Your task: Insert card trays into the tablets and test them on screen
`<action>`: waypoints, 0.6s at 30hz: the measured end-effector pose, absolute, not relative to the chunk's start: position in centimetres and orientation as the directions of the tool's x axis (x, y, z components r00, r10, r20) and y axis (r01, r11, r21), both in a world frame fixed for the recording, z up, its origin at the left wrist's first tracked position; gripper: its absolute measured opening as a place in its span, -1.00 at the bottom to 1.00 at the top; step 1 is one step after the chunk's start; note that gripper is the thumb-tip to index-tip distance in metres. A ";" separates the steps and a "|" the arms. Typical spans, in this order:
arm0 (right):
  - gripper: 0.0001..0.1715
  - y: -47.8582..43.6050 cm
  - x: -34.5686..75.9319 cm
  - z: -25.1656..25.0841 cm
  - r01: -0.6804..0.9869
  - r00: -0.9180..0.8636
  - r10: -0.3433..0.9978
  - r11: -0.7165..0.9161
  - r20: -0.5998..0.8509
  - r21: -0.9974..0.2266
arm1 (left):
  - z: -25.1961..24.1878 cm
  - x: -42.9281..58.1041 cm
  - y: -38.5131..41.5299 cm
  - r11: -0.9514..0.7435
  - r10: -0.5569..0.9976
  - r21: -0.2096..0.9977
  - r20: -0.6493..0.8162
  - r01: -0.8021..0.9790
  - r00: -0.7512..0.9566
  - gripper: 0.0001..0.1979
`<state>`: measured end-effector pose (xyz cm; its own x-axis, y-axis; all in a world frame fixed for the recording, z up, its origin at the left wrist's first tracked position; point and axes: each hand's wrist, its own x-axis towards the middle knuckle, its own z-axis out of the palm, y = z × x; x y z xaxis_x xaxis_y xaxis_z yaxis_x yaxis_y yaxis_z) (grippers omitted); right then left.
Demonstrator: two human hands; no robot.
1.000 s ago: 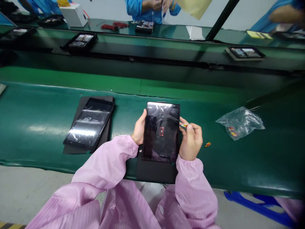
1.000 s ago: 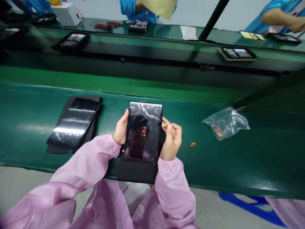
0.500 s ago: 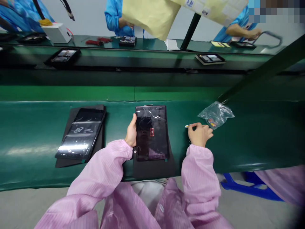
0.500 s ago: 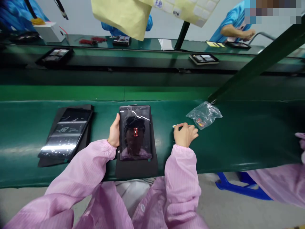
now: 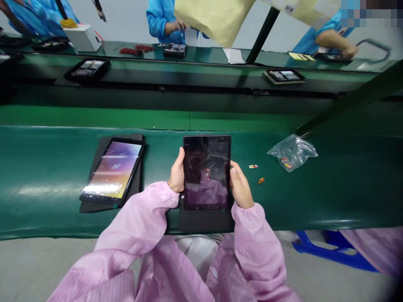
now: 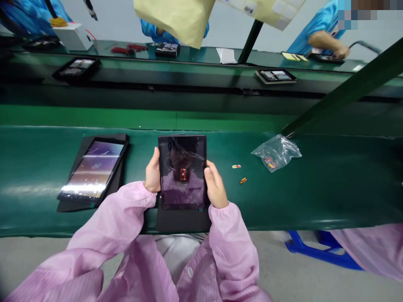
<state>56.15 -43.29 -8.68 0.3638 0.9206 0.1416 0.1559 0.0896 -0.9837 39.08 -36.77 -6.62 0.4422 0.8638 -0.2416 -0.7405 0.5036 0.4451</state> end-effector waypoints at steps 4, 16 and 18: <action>-0.47 -43.4 55.2 -9.5 0.121 0.335 0.927 0.136 0.170 -0.983 | -6.5 39.1 -36.8 0.516 0.856 0.428 -0.264 -0.741 0.444 -0.46; -0.44 -44.2 54.9 -8.4 0.056 0.346 0.937 -0.068 -0.044 -0.996 | -6.4 39.0 -37.3 0.604 0.796 0.502 -0.416 -0.619 0.439 -0.48; -0.39 -44.5 54.8 -8.6 0.097 0.341 0.935 -0.142 -0.101 -0.985 | -6.9 39.2 -38.0 0.507 0.857 0.598 -0.423 -0.620 0.294 -0.52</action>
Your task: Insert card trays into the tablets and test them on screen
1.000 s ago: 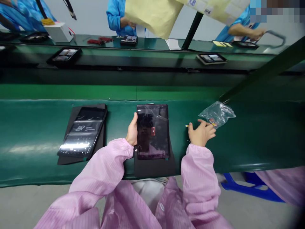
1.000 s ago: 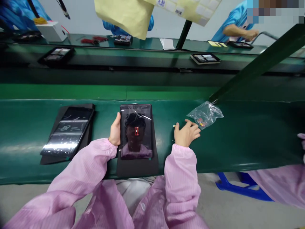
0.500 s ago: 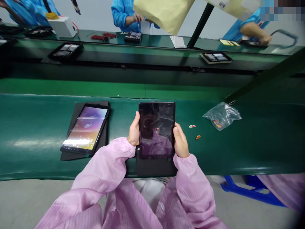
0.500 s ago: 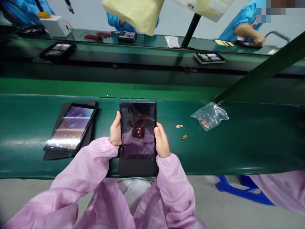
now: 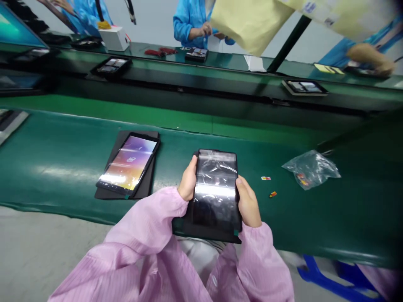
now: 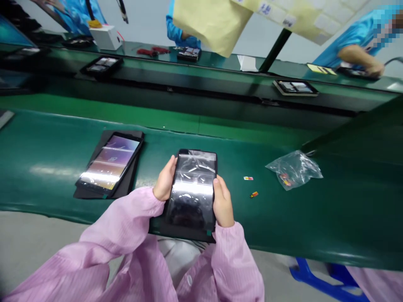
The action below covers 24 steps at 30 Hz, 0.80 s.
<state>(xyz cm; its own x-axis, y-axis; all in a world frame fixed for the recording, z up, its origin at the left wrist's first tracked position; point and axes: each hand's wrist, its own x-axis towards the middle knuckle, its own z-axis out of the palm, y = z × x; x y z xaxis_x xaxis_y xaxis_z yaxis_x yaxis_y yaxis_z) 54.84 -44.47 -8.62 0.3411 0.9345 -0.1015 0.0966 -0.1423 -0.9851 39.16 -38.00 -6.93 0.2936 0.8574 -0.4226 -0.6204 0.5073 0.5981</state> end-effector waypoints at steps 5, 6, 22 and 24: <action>-0.33 -45.8 55.0 -8.3 0.373 0.361 0.932 -0.125 0.019 -0.920 | -7.7 38.6 -38.7 0.091 0.993 0.863 -0.119 -0.497 -0.024 -0.58; -0.35 -46.2 55.3 -7.9 0.458 0.371 0.923 -0.090 0.098 -0.884 | -7.3 38.1 -38.8 0.022 0.998 0.897 -0.049 -0.442 -0.049 -0.57; -0.25 -53.5 53.7 -12.0 0.758 0.272 0.951 -0.119 0.145 -0.641 | -9.8 35.1 -49.7 -0.320 0.929 0.562 0.031 0.763 0.368 0.39; -0.28 -53.4 53.5 -12.0 0.760 0.275 0.947 -0.109 0.166 -0.641 | -9.7 35.4 -49.4 -0.355 0.918 0.541 0.049 0.762 0.393 0.40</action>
<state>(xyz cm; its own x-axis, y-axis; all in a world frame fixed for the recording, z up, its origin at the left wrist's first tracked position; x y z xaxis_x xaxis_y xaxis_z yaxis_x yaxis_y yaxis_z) 53.53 -53.37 -11.96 0.2750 0.9470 0.1659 0.7601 -0.1085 -0.6406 35.35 -49.38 -9.73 0.3929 0.9183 0.0493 0.7621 -0.3551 0.5414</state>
